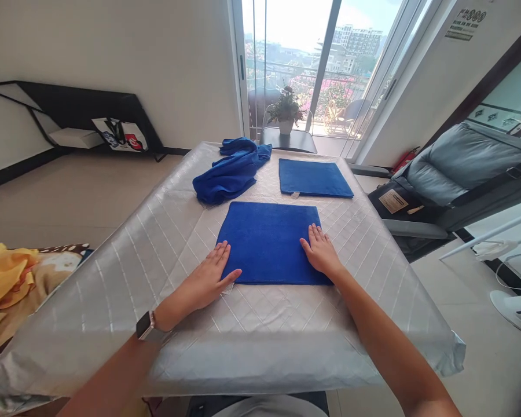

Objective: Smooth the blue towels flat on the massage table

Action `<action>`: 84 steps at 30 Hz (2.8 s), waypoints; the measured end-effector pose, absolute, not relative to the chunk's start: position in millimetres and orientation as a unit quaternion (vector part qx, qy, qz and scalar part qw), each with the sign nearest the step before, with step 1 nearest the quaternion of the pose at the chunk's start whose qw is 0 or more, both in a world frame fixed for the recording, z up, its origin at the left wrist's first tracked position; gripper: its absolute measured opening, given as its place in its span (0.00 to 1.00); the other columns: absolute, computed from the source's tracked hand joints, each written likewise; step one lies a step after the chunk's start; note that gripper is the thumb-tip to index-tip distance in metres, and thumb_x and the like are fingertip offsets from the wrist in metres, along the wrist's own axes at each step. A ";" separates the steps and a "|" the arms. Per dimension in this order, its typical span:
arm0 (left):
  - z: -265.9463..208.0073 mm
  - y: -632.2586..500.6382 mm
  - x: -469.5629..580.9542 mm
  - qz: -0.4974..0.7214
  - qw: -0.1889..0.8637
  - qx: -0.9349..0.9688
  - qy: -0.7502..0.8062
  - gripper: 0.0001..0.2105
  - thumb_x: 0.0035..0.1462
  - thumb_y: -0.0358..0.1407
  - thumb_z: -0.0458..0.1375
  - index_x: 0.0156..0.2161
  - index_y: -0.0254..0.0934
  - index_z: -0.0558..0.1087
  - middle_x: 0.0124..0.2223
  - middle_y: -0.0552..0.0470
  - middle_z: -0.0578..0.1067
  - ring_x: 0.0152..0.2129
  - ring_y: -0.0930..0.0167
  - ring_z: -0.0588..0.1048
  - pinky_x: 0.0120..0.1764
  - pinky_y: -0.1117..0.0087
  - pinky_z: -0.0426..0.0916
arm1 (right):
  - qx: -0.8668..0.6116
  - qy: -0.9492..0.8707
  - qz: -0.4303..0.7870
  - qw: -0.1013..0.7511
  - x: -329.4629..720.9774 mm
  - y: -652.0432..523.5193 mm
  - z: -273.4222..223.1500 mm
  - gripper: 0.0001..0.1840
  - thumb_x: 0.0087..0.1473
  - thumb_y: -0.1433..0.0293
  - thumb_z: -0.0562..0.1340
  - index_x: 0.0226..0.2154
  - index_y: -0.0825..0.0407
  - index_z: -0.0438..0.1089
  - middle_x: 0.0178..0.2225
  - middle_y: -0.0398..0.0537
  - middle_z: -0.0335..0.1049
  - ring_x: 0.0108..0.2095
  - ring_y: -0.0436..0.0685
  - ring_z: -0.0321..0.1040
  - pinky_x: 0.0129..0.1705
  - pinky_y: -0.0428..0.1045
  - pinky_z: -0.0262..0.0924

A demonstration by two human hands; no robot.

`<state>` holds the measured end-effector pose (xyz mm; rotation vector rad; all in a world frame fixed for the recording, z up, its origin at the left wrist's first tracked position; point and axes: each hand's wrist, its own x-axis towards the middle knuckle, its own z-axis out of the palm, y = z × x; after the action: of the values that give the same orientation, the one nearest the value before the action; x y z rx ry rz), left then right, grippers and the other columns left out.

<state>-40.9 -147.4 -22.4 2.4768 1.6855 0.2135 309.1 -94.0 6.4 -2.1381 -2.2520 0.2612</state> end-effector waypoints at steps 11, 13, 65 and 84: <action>6.0 -86.1 112.6 0.111 0.063 0.910 0.394 0.38 0.71 0.57 0.38 0.72 0.29 0.53 0.74 0.37 0.54 0.72 0.61 0.50 0.70 0.59 0.47 | -0.684 -0.726 0.068 0.037 310.5 -97.3 -3.2 0.37 0.72 0.56 0.38 0.74 0.60 0.43 0.75 0.56 0.37 0.75 0.60 0.34 0.73 0.59 0.34; 2.4 -73.4 146.2 0.117 0.062 0.910 0.393 0.36 0.72 0.54 0.37 0.72 0.28 0.54 0.74 0.37 0.53 0.72 0.61 0.50 0.71 0.59 0.46 | -0.681 -0.729 0.058 0.037 311.2 -97.0 -5.2 0.36 0.72 0.58 0.39 0.74 0.60 0.44 0.75 0.56 0.38 0.75 0.61 0.34 0.73 0.59 0.34; -31.1 -38.4 -13.1 0.083 0.029 0.782 0.616 0.44 0.69 0.59 0.32 0.71 0.18 0.50 0.74 0.29 0.50 0.71 0.55 0.50 0.70 0.54 0.49 | -0.708 -0.703 0.057 0.038 314.4 -8.7 -7.7 0.40 0.71 0.54 0.39 0.73 0.64 0.42 0.75 0.57 0.36 0.75 0.60 0.33 0.73 0.56 0.32; -1.6 -3.0 205.1 0.125 0.059 0.900 0.414 0.31 0.74 0.48 0.32 0.72 0.32 0.55 0.73 0.40 0.56 0.71 0.62 0.53 0.70 0.54 0.49 | -0.675 -0.736 0.041 0.026 320.8 -13.3 -10.6 0.37 0.68 0.63 0.47 0.74 0.58 0.42 0.76 0.53 0.34 0.75 0.60 0.31 0.73 0.56 0.32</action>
<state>205.1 -3.0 -1.6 2.7247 1.2523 0.3794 320.8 -13.3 -10.6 -2.0873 -2.2745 0.1252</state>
